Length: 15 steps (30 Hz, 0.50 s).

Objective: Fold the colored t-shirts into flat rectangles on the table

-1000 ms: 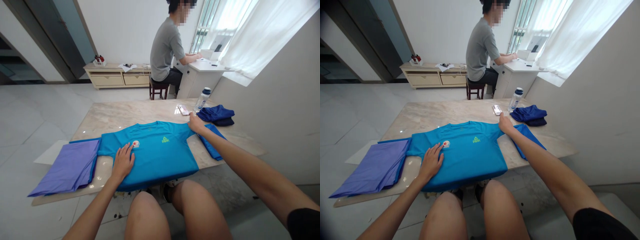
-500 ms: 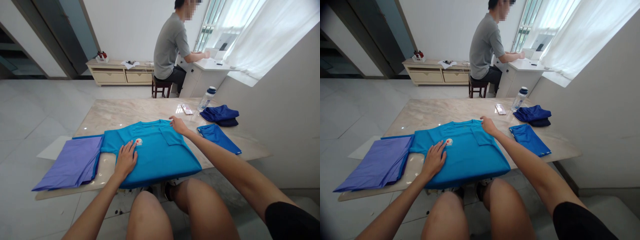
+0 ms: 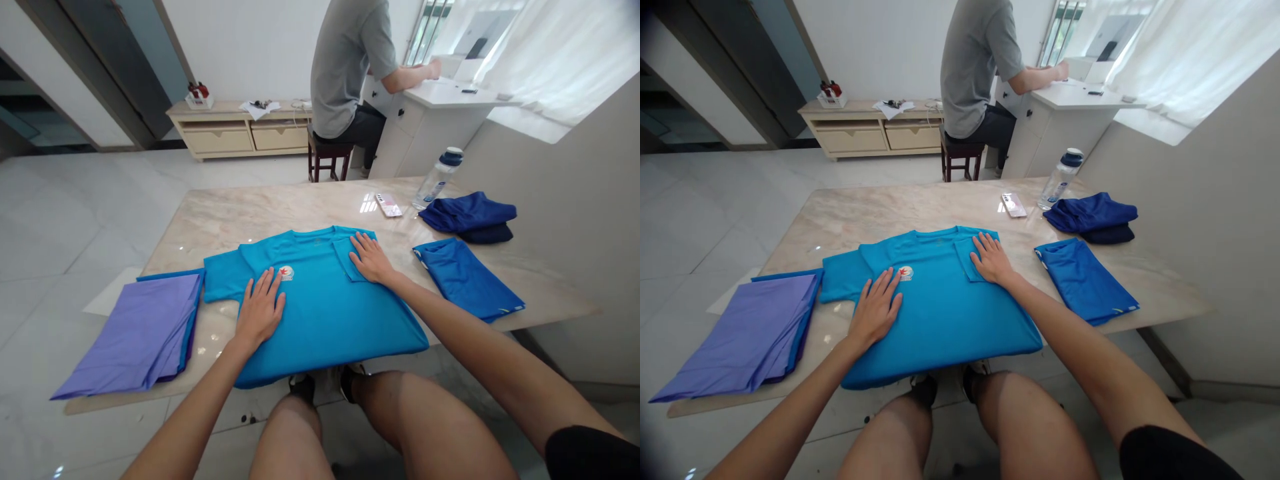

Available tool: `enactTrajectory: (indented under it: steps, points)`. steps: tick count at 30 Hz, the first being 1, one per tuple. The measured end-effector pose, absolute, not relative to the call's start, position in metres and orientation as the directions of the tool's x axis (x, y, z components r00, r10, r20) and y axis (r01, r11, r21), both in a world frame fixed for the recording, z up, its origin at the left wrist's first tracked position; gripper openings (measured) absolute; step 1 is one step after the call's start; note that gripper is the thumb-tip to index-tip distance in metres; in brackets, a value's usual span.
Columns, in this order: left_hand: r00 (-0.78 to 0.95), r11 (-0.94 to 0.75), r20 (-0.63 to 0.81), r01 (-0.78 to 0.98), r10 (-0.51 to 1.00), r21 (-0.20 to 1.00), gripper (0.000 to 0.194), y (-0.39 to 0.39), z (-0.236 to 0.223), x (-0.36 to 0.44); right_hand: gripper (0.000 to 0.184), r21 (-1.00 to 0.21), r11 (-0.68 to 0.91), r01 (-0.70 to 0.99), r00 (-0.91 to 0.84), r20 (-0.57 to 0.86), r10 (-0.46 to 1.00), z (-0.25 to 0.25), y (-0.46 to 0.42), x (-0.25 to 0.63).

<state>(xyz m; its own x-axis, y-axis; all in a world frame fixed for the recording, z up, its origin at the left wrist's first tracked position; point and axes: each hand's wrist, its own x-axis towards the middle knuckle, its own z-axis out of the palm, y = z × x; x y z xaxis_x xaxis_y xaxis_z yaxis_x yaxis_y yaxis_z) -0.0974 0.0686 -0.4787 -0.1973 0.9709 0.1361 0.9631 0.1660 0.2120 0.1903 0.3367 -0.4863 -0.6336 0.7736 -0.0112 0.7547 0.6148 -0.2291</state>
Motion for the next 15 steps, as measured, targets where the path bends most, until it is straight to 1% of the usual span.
enactTrajectory:
  steps: [7,9,12,13,15]
  points:
    - [-0.143,0.113,0.135,0.971,0.980,0.209,0.064,0.110,-0.480,-0.104,0.075,-0.198,0.538,0.819,-0.548,0.005,0.836,-0.486,0.360,0.194]
    - [-0.161,0.129,0.136,0.968,0.978,0.216,0.064,0.109,-0.479,-0.100,0.073,-0.169,0.573,0.802,-0.575,0.047,0.817,-0.483,0.345,0.192]
    - [-0.213,0.169,0.193,0.960,0.958,0.221,0.064,0.087,-0.484,-0.088,0.070,-0.139,0.716,0.684,-0.700,0.153,0.698,-0.486,0.304,0.189]
    - [-0.203,0.156,0.217,0.964,0.955,0.216,0.064,0.076,-0.487,-0.084,0.070,-0.146,0.740,0.657,-0.721,0.164,0.673,-0.489,0.289,0.189]
    - [-0.134,0.089,0.234,0.977,0.963,0.193,0.063,0.052,-0.494,-0.078,0.071,-0.188,0.726,0.661,-0.712,0.150,0.686,-0.495,0.265,0.190]
